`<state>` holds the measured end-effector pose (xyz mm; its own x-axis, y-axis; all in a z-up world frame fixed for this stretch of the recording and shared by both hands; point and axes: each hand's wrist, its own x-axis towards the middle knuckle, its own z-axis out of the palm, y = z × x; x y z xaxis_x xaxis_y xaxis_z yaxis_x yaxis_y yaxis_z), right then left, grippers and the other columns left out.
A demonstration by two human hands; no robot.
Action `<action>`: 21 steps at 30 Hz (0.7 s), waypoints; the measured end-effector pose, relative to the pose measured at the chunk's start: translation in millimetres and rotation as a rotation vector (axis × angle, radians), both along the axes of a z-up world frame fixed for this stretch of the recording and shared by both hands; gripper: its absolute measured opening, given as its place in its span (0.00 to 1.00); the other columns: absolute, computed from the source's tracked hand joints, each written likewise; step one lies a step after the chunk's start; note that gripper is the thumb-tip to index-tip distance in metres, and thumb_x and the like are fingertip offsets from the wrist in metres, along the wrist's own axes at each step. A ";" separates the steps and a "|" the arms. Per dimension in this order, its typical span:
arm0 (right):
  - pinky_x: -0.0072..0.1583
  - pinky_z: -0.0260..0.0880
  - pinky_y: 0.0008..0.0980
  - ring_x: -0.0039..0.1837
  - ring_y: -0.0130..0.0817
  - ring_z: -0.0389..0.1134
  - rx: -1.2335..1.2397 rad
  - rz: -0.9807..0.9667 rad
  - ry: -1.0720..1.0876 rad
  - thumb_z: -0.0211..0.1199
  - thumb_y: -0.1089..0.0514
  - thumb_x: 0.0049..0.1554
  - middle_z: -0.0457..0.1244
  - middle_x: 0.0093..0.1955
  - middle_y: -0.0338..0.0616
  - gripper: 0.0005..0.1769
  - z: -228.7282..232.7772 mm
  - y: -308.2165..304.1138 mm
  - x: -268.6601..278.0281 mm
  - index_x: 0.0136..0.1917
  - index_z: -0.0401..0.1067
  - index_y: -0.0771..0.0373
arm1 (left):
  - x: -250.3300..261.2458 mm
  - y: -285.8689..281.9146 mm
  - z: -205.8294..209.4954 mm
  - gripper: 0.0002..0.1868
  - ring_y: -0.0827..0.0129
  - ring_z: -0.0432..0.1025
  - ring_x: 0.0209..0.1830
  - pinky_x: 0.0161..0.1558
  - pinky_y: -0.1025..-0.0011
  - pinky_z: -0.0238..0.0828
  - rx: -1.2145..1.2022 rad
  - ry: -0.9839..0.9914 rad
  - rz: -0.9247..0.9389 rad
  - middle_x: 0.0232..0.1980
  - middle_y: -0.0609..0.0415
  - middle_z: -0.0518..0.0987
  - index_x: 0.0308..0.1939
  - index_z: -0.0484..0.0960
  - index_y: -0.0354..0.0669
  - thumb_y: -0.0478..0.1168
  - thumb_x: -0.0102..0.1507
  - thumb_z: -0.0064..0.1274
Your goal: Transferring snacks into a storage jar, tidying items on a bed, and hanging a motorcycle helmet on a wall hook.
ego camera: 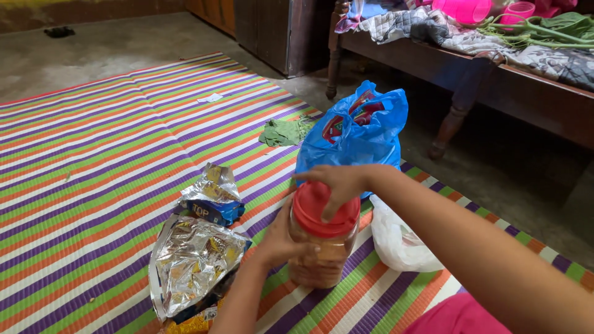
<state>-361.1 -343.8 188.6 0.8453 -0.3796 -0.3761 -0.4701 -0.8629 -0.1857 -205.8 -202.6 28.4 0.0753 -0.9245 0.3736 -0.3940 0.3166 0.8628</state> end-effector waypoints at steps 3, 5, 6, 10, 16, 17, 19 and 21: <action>0.73 0.61 0.50 0.82 0.50 0.46 0.290 -0.057 -0.063 0.71 0.30 0.36 0.43 0.84 0.42 0.67 -11.4 -1.9 -7.2 0.85 0.48 0.34 | 0.3 1.6 4.1 0.73 0.55 0.57 0.81 0.74 0.60 0.56 0.078 -0.001 0.009 0.80 0.44 0.61 0.81 0.47 0.47 0.56 0.38 0.74; 0.71 0.62 0.50 0.81 0.50 0.47 0.178 -0.056 0.001 0.74 0.32 0.33 0.42 0.82 0.43 0.71 -2.1 16.8 -4.8 0.84 0.43 0.34 | -0.8 -0.7 3.4 0.73 0.56 0.57 0.80 0.74 0.60 0.57 0.089 0.004 0.001 0.79 0.44 0.61 0.81 0.47 0.47 0.56 0.38 0.74; 0.70 0.63 0.50 0.79 0.51 0.48 0.062 -0.055 0.064 0.76 0.35 0.30 0.42 0.80 0.44 0.76 2.7 26.3 -4.6 0.84 0.38 0.34 | -2.4 -1.6 3.1 0.73 0.56 0.58 0.80 0.74 0.61 0.57 0.098 0.009 -0.007 0.79 0.44 0.62 0.81 0.47 0.47 0.57 0.39 0.73; 0.69 0.66 0.47 0.76 0.54 0.58 -0.117 -0.260 0.112 0.74 0.27 0.34 0.47 0.80 0.51 0.72 -22.5 38.2 3.1 0.83 0.40 0.37 | -0.3 -4.8 0.7 0.72 0.54 0.58 0.80 0.74 0.60 0.57 0.035 0.025 -0.014 0.79 0.43 0.63 0.80 0.50 0.47 0.56 0.38 0.75; 0.67 0.68 0.52 0.70 0.60 0.68 -0.105 -0.742 -0.089 0.51 0.08 0.45 0.66 0.71 0.67 0.66 -36.2 14.0 0.8 0.68 0.72 0.69 | -3.6 -0.4 1.1 0.76 0.55 0.58 0.78 0.72 0.61 0.57 0.174 -0.091 0.047 0.78 0.44 0.62 0.81 0.45 0.49 0.54 0.36 0.76; 0.68 0.66 0.54 0.75 0.60 0.59 -0.046 -0.561 -0.077 0.60 0.13 0.39 0.53 0.77 0.62 0.65 -30.5 12.8 -4.9 0.76 0.54 0.55 | -4.9 -0.3 2.1 0.74 0.55 0.59 0.78 0.72 0.61 0.58 0.153 -0.049 0.050 0.78 0.44 0.63 0.80 0.47 0.49 0.54 0.36 0.75; 0.69 0.64 0.55 0.80 0.58 0.49 0.012 -0.382 -0.062 0.69 0.18 0.33 0.41 0.83 0.55 0.75 -24.3 14.9 -13.7 0.84 0.38 0.39 | -4.7 -1.1 1.2 0.73 0.56 0.60 0.78 0.73 0.61 0.59 0.129 -0.010 0.052 0.77 0.44 0.65 0.80 0.49 0.48 0.54 0.36 0.75; 0.68 0.59 0.57 0.78 0.64 0.45 -0.085 -0.041 -0.024 0.75 0.25 0.26 0.38 0.82 0.58 0.79 -24.4 23.2 -20.7 0.84 0.40 0.31 | -2.6 -1.4 -3.3 0.73 0.55 0.59 0.79 0.73 0.60 0.59 0.061 -0.025 0.044 0.79 0.44 0.64 0.81 0.48 0.47 0.54 0.38 0.74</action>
<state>-381.8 -320.6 164.2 0.8367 -0.4440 -0.3206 -0.5019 -0.8559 -0.1243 -208.4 -204.0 25.1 0.1077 -0.9415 0.3193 -0.4278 0.2460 0.8698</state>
